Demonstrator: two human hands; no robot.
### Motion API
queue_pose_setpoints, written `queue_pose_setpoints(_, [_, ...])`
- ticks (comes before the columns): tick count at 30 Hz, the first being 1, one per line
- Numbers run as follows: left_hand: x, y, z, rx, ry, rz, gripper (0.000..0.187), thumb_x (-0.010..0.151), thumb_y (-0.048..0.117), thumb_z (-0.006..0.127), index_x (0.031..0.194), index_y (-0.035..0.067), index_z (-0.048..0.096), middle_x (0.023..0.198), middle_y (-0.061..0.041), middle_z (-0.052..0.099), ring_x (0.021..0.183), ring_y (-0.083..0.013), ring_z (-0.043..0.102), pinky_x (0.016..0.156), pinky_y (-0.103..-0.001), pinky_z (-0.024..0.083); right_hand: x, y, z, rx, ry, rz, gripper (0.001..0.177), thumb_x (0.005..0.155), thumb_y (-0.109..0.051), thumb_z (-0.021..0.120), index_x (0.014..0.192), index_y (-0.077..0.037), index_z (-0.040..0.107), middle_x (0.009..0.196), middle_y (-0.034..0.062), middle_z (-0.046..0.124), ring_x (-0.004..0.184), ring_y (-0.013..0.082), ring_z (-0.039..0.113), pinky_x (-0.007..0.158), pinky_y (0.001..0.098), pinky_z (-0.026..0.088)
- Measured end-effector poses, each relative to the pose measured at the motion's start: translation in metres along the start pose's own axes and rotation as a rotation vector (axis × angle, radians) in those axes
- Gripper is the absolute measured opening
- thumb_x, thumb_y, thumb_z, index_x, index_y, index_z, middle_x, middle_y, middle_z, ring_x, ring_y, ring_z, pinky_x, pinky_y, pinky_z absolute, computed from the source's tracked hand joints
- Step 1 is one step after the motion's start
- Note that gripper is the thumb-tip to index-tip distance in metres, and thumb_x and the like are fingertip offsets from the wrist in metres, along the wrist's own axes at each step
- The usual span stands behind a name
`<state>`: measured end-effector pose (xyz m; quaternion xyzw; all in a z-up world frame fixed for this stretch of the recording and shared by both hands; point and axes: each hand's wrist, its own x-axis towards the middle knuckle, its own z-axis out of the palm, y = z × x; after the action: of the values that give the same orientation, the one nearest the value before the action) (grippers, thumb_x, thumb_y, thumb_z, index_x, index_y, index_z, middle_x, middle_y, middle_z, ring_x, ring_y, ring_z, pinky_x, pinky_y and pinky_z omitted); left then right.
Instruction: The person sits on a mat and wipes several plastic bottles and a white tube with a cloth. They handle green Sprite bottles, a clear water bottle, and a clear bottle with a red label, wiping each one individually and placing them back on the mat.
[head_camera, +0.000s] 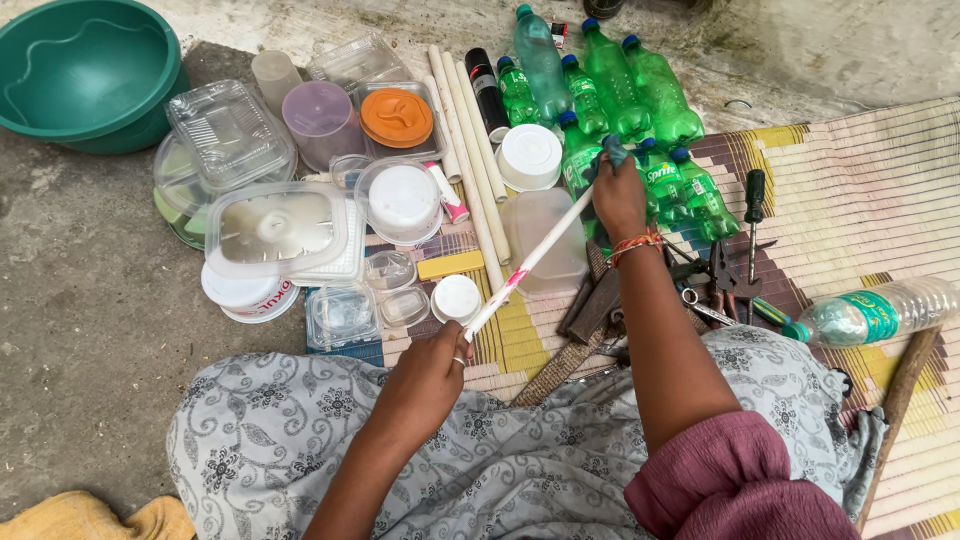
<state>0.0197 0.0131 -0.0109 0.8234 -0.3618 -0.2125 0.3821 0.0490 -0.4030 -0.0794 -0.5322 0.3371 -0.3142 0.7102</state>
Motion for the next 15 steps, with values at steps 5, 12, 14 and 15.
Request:
queue_pose_setpoints(5, [0.025,0.008,0.036,-0.388,-0.016,-0.184,0.015,0.102,0.013,0.049,0.101,0.002,0.06,0.07,-0.012,0.057,0.06,-0.022,0.056,0.06,-0.039,0.045,-0.075,-0.004,0.058,0.44,-0.085,0.148,0.045,0.106,-0.037,0.041,0.125,-0.002,0.064,0.079,0.0114,0.068,0.066,0.0251,0.069,0.065,0.0397,0.061])
queue_pose_setpoints(12, [0.054,-0.014,0.051,-0.427,0.132,-0.16,0.013,0.098,0.01,0.049,0.101,0.004,0.06,0.074,-0.014,0.061,0.064,-0.026,0.062,0.06,-0.04,0.049,-0.193,0.013,0.111,0.309,-0.18,0.379,0.034,0.108,-0.034,0.058,0.115,0.0,0.059,0.08,0.0075,0.064,0.065,0.018,0.064,0.058,0.0329,0.056])
queue_pose_setpoints(14, [0.049,-0.007,0.049,-0.274,0.226,-0.096,0.013,0.099,0.011,0.051,0.1,0.002,0.061,0.081,-0.018,0.068,0.075,-0.0347,0.066,0.066,-0.046,0.05,-0.175,0.009,0.113,0.255,-0.168,0.367,0.031,0.102,-0.033,0.058,0.113,-0.004,0.061,0.079,0.0057,0.064,0.061,0.0173,0.061,0.055,0.0332,0.055])
queue_pose_setpoints(15, [0.045,0.001,0.052,-0.202,0.267,-0.066,0.014,0.1,0.011,0.052,0.099,0.001,0.061,0.084,-0.021,0.071,0.081,-0.0391,0.068,0.068,-0.048,0.051,-0.163,0.007,0.11,0.224,-0.156,0.363,0.029,0.1,-0.032,0.058,0.112,-0.006,0.062,0.078,0.0047,0.063,0.059,0.017,0.06,0.053,0.0334,0.054])
